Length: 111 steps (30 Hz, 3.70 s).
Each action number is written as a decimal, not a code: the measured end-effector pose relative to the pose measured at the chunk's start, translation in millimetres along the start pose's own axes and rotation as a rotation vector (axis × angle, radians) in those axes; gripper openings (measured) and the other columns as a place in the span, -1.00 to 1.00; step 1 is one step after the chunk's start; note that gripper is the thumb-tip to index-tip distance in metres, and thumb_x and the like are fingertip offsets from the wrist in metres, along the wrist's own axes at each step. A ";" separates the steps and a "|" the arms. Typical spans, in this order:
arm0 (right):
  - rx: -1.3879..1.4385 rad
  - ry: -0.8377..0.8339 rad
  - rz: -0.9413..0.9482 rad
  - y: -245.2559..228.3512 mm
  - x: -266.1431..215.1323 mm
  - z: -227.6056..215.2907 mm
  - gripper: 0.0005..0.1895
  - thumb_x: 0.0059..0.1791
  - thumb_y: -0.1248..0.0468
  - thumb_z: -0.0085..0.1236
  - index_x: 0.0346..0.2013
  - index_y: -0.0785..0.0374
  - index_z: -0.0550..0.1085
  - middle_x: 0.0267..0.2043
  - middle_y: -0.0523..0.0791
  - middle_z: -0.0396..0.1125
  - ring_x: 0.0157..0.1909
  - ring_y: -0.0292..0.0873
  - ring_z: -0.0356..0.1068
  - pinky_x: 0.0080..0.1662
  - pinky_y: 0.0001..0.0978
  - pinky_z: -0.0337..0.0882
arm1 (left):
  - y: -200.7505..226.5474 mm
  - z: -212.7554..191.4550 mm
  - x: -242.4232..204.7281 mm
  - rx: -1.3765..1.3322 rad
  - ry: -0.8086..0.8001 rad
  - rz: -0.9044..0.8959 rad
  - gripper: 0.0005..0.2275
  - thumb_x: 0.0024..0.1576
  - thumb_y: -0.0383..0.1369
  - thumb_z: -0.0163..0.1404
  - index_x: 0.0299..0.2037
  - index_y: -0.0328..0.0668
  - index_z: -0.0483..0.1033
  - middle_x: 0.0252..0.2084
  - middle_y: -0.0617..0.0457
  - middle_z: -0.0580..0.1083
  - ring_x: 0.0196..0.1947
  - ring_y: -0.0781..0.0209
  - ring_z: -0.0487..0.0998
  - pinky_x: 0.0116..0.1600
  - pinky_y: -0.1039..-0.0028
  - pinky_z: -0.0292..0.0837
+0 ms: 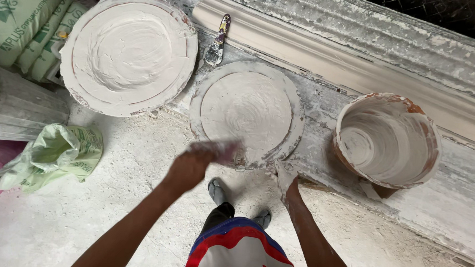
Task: The person smooths a white gypsum-like paste on the surface of two large circular molds using a flat trowel. The person repeatedly spreads and levels the material in circular motions, then switches between the two molds to continue smoothing.
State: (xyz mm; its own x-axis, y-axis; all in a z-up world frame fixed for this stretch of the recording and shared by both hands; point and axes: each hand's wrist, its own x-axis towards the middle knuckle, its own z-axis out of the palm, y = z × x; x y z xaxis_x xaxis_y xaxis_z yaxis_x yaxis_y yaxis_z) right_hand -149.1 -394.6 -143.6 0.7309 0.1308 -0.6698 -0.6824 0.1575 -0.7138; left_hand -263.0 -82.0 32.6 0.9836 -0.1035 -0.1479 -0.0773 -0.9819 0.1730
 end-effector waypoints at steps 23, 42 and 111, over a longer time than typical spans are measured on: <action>-0.078 0.091 -0.041 -9.4 29.5 -18.0 -0.51 0.07 0.13 0.15 0.21 0.32 0.32 -0.01 -0.17 0.36 -0.07 -0.26 0.40 -0.06 -0.39 0.49 | -40.1 -108.7 124.3 -0.363 0.316 -0.164 -0.66 0.21 -0.40 -0.12 0.19 -0.15 0.48 -0.15 -0.30 0.57 -0.25 -0.31 0.61 -0.19 -0.06 0.51; 0.057 0.311 -0.116 -7.6 7.8 0.7 -0.50 0.07 0.25 0.08 0.27 0.32 0.24 0.09 -0.05 0.39 -0.09 -0.15 0.46 -0.14 -0.28 0.55 | 89.8 5.1 371.0 -0.130 -0.270 0.093 -0.53 0.24 -0.14 -0.10 0.39 0.19 0.24 0.51 -0.15 0.01 0.34 -0.16 0.28 -0.05 -0.43 0.43; 0.047 0.419 -0.417 -38.1 -35.8 89.0 -0.12 -0.06 0.40 0.07 0.49 0.15 -0.10 0.01 -0.05 0.42 -0.16 -0.19 0.40 -0.19 -0.36 0.47 | 75.3 -131.0 266.0 -0.237 -0.438 0.521 -0.55 0.26 -0.49 -0.21 0.36 0.14 0.39 0.18 -0.06 0.52 0.12 -0.07 0.56 0.34 -0.28 0.15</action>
State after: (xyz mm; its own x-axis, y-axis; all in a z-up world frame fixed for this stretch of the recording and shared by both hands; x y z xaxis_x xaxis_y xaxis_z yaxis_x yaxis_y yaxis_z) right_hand -148.2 -318.2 -74.3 0.8639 -0.3475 -0.3647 -0.3299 0.1568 -0.9309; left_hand 14.2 -162.7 133.9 0.6689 -0.6517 -0.3575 -0.4321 -0.7322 0.5264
